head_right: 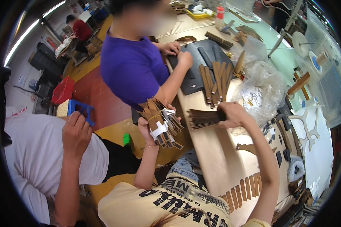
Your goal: The person arranges light brown wooden strips on a table, then places small dark metal or plastic pieces onto them. They continue to align and stack the strips with the attached pieces, preparing them for further assembly.
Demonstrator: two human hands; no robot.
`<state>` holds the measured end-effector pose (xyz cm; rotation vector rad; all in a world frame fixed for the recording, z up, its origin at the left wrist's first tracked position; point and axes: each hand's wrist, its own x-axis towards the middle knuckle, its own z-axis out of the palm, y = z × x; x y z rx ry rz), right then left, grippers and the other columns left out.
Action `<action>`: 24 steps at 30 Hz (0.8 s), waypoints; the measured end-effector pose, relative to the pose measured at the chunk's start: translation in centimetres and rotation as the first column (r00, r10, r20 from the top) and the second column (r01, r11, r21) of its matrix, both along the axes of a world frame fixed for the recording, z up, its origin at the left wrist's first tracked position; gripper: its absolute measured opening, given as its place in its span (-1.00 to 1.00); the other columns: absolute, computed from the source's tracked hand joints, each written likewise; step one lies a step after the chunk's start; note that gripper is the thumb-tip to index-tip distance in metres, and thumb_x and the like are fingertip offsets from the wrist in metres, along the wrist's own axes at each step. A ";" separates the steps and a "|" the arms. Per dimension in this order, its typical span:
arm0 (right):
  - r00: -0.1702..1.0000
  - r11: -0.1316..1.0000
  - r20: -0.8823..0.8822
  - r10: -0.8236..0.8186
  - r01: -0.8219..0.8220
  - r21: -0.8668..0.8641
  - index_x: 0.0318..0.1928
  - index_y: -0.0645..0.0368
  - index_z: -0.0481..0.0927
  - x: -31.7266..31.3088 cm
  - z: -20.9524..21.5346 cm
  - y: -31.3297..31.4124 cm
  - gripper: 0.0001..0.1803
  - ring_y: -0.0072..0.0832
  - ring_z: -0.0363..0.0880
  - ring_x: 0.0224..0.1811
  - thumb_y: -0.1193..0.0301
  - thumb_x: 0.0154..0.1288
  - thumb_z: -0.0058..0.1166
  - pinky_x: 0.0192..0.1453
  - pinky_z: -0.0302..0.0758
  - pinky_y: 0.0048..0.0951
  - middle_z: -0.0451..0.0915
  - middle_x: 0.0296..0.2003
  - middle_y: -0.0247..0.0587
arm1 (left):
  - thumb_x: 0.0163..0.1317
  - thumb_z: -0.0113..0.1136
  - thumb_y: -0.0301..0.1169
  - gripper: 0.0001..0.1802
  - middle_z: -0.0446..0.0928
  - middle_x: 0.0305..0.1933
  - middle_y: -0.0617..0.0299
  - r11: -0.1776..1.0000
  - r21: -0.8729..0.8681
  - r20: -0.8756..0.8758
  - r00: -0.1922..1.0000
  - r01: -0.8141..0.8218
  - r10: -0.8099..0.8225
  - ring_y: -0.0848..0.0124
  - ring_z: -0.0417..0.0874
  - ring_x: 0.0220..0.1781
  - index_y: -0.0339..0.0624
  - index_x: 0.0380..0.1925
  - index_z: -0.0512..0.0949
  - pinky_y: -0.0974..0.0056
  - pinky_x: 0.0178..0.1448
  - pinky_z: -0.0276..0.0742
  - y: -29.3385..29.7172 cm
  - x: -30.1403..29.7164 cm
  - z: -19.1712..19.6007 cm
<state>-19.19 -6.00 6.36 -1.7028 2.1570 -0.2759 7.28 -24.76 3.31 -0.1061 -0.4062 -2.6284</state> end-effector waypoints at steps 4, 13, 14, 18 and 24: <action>0.994 0.993 0.106 -0.040 0.051 -0.109 -0.07 0.24 0.56 0.6 8.4 2.7 -0.37 -0.08 0.61 -0.19 0.18 -0.21 0.29 -0.04 0.55 -0.23 0.61 -0.26 0.02 | -0.10 0.14 -0.03 0.01 0.31 0.23 -0.06 0.999 0.032 0.057 0.998 -0.030 0.028 0.06 0.34 0.37 -0.39 0.37 0.22 -0.31 0.45 0.27 0.1 2.1 -0.3; 0.855 0.806 0.270 0.442 -0.246 -0.538 -0.02 0.26 0.50 9.8 14.7 -5.8 -0.34 -0.13 0.61 -0.19 0.17 -0.19 0.26 -0.05 0.53 -0.19 0.59 -0.23 -0.01 | 0.38 0.10 0.04 -0.28 0.48 0.27 0.01 0.789 -0.246 0.438 0.661 -0.564 0.609 0.16 0.53 0.26 -0.27 0.33 0.30 0.06 0.44 0.38 1.1 4.0 -7.4; 0.873 0.807 0.197 0.446 -0.297 -0.511 -0.01 0.25 0.52 11.4 14.2 -7.3 -0.34 -0.01 0.60 -0.18 0.19 -0.19 0.27 -0.07 0.55 -0.17 0.59 -0.24 0.04 | 0.38 0.10 0.01 -0.29 0.46 0.24 0.04 0.816 -0.275 0.441 0.687 -0.509 0.578 0.19 0.51 0.23 -0.28 0.34 0.27 0.10 0.41 0.38 2.0 5.4 -5.5; 0.886 0.860 0.052 0.460 -0.430 -0.274 0.07 0.21 0.56 15.2 13.8 -10.6 -0.32 -0.04 0.49 0.14 0.22 -0.16 0.30 0.25 0.38 -0.07 0.52 0.03 0.04 | 0.41 0.09 -0.11 -0.30 0.38 0.13 0.16 0.651 0.759 0.370 0.825 -0.002 -0.428 0.35 0.43 0.14 -0.29 0.37 0.15 0.25 0.31 0.37 2.0 17.0 9.0; 0.836 0.736 0.012 0.548 -0.475 -0.482 0.25 0.18 0.50 14.2 14.3 -11.9 -0.19 -0.01 0.32 0.34 0.23 -0.12 0.32 0.43 0.23 -0.04 0.40 0.24 0.09 | 0.48 0.07 -0.20 -0.29 0.34 0.23 0.17 -0.027 0.996 0.045 0.768 -0.080 -0.639 0.39 0.42 0.26 -0.25 0.46 0.02 0.27 0.35 0.41 2.0 17.3 15.7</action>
